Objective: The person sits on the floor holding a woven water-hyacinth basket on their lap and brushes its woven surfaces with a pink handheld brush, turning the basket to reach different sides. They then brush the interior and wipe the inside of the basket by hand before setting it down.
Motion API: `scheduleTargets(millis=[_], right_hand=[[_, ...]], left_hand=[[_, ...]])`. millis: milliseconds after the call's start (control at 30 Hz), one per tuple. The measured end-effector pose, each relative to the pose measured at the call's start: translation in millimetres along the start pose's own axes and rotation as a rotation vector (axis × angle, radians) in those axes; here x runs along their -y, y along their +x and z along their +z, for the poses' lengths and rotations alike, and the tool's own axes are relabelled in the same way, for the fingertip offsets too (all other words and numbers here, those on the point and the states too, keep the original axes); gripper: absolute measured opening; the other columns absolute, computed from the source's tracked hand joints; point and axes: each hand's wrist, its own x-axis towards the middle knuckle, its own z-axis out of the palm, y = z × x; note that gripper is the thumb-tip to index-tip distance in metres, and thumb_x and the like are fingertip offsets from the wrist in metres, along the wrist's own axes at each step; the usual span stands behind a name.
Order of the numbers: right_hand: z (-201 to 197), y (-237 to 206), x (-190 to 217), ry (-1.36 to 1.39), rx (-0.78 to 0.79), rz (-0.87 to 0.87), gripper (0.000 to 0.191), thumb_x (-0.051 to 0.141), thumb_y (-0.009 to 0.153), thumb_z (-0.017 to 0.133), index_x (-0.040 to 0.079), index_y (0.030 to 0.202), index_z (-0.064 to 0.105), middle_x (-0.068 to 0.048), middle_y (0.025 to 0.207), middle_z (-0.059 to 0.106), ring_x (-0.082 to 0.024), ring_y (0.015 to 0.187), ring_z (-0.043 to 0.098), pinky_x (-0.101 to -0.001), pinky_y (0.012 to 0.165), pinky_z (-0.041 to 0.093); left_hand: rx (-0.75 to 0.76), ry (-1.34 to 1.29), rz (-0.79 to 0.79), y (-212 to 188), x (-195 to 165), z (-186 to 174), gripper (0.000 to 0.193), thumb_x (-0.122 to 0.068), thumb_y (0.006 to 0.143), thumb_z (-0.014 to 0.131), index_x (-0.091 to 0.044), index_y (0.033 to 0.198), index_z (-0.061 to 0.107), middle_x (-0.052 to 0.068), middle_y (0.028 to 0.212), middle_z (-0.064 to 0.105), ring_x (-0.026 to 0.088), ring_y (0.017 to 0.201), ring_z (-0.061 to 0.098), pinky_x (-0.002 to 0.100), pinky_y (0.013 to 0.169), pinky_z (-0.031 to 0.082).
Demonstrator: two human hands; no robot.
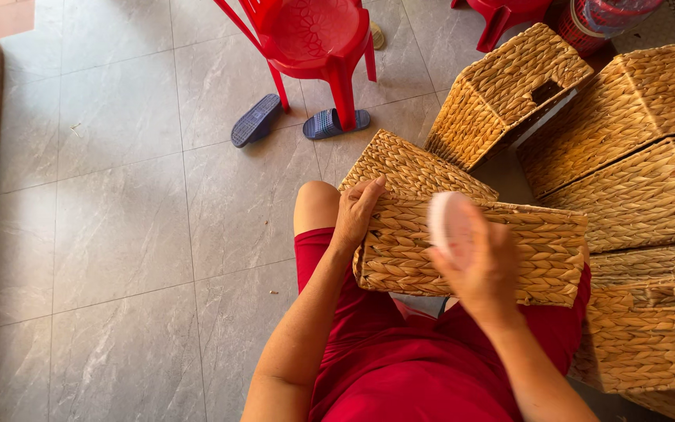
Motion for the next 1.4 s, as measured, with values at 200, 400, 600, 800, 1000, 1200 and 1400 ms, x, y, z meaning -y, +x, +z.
scheduleTargets(millis=[200, 400, 600, 800, 1000, 1200, 1400], right_hand=[[-48.2, -41.7, -116.0, -0.224, -0.134, 0.347, 0.086, 0.029, 0.095, 0.089, 0.006, 0.159, 0.037, -0.024, 0.144, 0.051, -0.037, 0.132, 0.055, -0.0500, 0.111, 0.050], [-31.6, -30.2, -77.0, 0.079, -0.143, 0.249, 0.089, 0.022, 0.093, 0.084, 0.005, 0.162, 0.030, -0.026, 0.150, 0.041, -0.037, 0.141, 0.046, -0.0518, 0.114, 0.047], [13.4, 4.1, 52.6, 0.116, -0.022, -0.087, 0.086, 0.041, 0.083, 0.081, 0.008, 0.151, 0.040, -0.017, 0.106, 0.054, -0.029, 0.094, 0.052, -0.0480, 0.081, 0.045], [11.1, 10.4, 43.0, 0.073, 0.040, -0.119, 0.092, 0.040, 0.077, 0.087, 0.015, 0.152, 0.041, -0.013, 0.102, 0.057, -0.028, 0.090, 0.055, -0.0461, 0.080, 0.046], [-33.4, -28.9, -82.4, -0.052, -0.106, 0.199, 0.084, 0.028, 0.090, 0.085, 0.009, 0.159, 0.039, -0.021, 0.131, 0.058, -0.034, 0.127, 0.059, -0.0469, 0.109, 0.050], [-46.0, -42.9, -101.2, -0.122, -0.134, 0.415, 0.088, 0.024, 0.092, 0.087, 0.008, 0.160, 0.033, -0.026, 0.149, 0.046, -0.039, 0.136, 0.050, -0.0510, 0.110, 0.047], [-1.0, -12.9, 15.6, 0.085, -0.025, 0.034, 0.086, 0.031, 0.082, 0.083, 0.009, 0.152, 0.039, -0.017, 0.109, 0.053, -0.030, 0.098, 0.052, -0.0475, 0.084, 0.046]], left_hand=[[0.023, 0.040, 0.043, 2.7, 3.4, 4.4, 0.049, -0.040, 0.105, 0.057, 0.001, 0.077, 0.060, 0.003, 0.071, 0.056, 0.009, 0.068, 0.050, 0.028, 0.064, 0.045], [-0.022, -0.027, 0.038, 2.1, 9.1, 5.3, 0.045, -0.039, 0.102, 0.058, 0.001, 0.081, 0.065, 0.002, 0.075, 0.061, 0.008, 0.071, 0.053, 0.027, 0.066, 0.047], [-0.019, -0.082, -0.032, 5.6, 11.7, 0.6, 0.047, -0.040, 0.102, 0.062, 0.001, 0.079, 0.064, 0.002, 0.074, 0.059, 0.010, 0.068, 0.052, 0.028, 0.062, 0.044], [-0.009, 0.068, -0.011, -2.0, 3.3, -3.6, 0.049, -0.043, 0.100, 0.059, 0.001, 0.080, 0.069, 0.003, 0.072, 0.061, 0.010, 0.067, 0.055, 0.029, 0.063, 0.047], [-0.002, 0.051, 0.048, -2.6, -0.5, 2.8, 0.050, -0.043, 0.102, 0.058, 0.003, 0.084, 0.066, 0.005, 0.078, 0.060, 0.011, 0.074, 0.054, 0.029, 0.069, 0.046], [-0.018, 0.057, 0.040, 0.9, 3.3, 6.6, 0.049, -0.041, 0.102, 0.058, 0.002, 0.081, 0.067, 0.004, 0.074, 0.060, 0.010, 0.071, 0.054, 0.028, 0.066, 0.047], [-0.029, -0.115, -0.040, 3.3, 2.3, 6.0, 0.044, -0.038, 0.100, 0.062, 0.002, 0.084, 0.068, 0.001, 0.076, 0.065, 0.008, 0.069, 0.056, 0.026, 0.064, 0.047]])
